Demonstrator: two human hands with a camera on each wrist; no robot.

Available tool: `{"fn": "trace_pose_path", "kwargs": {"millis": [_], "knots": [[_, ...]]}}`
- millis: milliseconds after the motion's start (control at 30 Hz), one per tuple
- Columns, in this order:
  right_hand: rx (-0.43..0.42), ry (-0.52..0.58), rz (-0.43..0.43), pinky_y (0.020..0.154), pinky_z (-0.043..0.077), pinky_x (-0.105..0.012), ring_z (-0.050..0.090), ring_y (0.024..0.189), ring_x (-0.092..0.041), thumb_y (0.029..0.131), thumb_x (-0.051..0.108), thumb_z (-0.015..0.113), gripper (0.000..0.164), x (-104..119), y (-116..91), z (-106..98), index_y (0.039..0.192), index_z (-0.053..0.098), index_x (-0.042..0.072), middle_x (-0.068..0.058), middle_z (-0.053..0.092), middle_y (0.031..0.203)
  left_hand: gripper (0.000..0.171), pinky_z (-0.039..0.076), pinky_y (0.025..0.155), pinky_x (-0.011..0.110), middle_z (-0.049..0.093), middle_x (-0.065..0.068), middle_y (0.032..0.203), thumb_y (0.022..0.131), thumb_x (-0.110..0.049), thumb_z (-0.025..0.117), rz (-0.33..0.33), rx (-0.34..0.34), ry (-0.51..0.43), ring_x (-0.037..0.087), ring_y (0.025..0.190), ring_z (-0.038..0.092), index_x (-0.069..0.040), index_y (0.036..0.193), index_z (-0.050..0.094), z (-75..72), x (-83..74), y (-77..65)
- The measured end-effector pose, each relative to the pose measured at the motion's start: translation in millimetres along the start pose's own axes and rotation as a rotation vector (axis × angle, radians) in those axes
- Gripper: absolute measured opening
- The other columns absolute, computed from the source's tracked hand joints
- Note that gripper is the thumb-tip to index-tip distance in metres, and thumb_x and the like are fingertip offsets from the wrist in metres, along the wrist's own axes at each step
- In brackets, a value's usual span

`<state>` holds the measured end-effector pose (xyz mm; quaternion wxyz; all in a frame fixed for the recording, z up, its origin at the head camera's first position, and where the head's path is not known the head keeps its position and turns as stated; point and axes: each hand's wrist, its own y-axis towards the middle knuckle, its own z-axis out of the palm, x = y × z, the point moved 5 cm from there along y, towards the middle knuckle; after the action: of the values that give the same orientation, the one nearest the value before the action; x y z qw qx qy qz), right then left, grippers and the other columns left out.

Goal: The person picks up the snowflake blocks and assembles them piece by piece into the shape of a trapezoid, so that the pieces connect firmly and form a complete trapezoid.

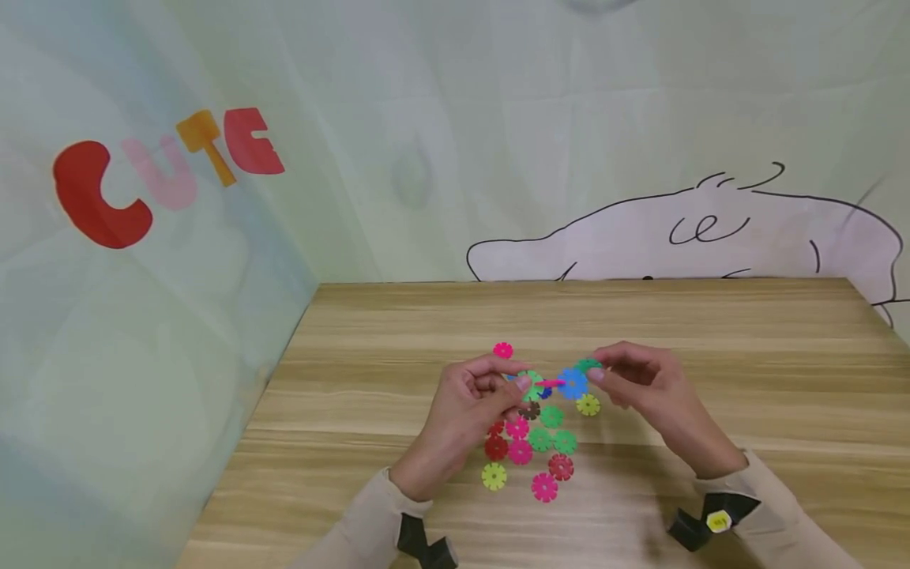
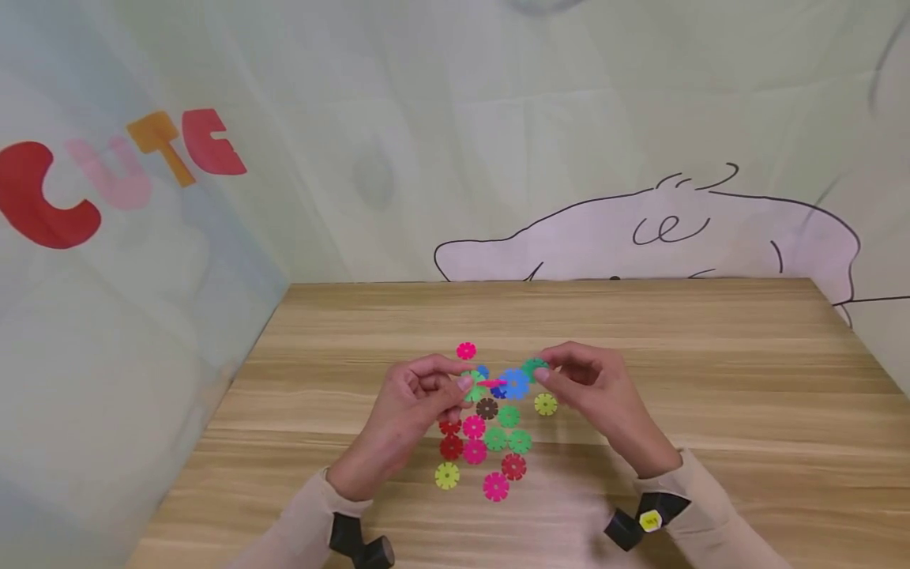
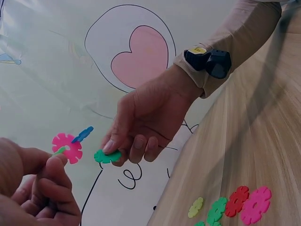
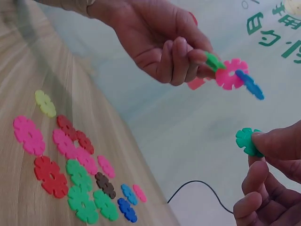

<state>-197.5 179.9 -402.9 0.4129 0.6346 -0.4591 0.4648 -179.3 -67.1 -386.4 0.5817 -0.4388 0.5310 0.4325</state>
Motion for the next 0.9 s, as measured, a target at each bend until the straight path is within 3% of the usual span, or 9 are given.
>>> {"fn": "trace_pose_path", "kwargs": {"millis": [300,733,900], "knots": [[-0.056,0.032,-0.123,0.059,0.051,-0.032,0.056,0.067,-0.017,0.101,0.005,0.073,0.016,18,-11,1,0.117,0.074,0.001,0.005,0.066,0.083,0.024,0.057,0.063,0.018,0.069,-0.008,0.071,0.101,-0.01,0.075,0.008,-0.021,-0.013,0.005,0.064,0.067,0.001,0.122,0.074,-2.9,-0.3,-1.4],[-0.078,0.123,-0.243,0.055,0.047,-0.031,0.055,0.067,-0.014,0.098,-0.009,0.069,0.021,22,-16,2,0.117,0.074,0.0,0.006,0.068,0.086,0.025,0.055,0.061,0.017,0.068,-0.008,0.07,0.101,-0.012,0.075,0.014,-0.024,-0.015,0.005,0.063,0.067,0.002,0.122,0.074,-4.0,1.0,-0.4],[-0.074,0.068,-0.261,0.054,0.048,-0.031,0.056,0.066,-0.014,0.098,-0.008,0.07,0.019,23,-16,2,0.114,0.075,0.002,0.004,0.067,0.084,0.025,0.057,0.063,0.018,0.068,-0.009,0.07,0.101,-0.012,0.075,0.012,-0.025,-0.008,0.006,0.064,0.066,0.003,0.121,0.074,-3.5,2.6,0.8]]}}
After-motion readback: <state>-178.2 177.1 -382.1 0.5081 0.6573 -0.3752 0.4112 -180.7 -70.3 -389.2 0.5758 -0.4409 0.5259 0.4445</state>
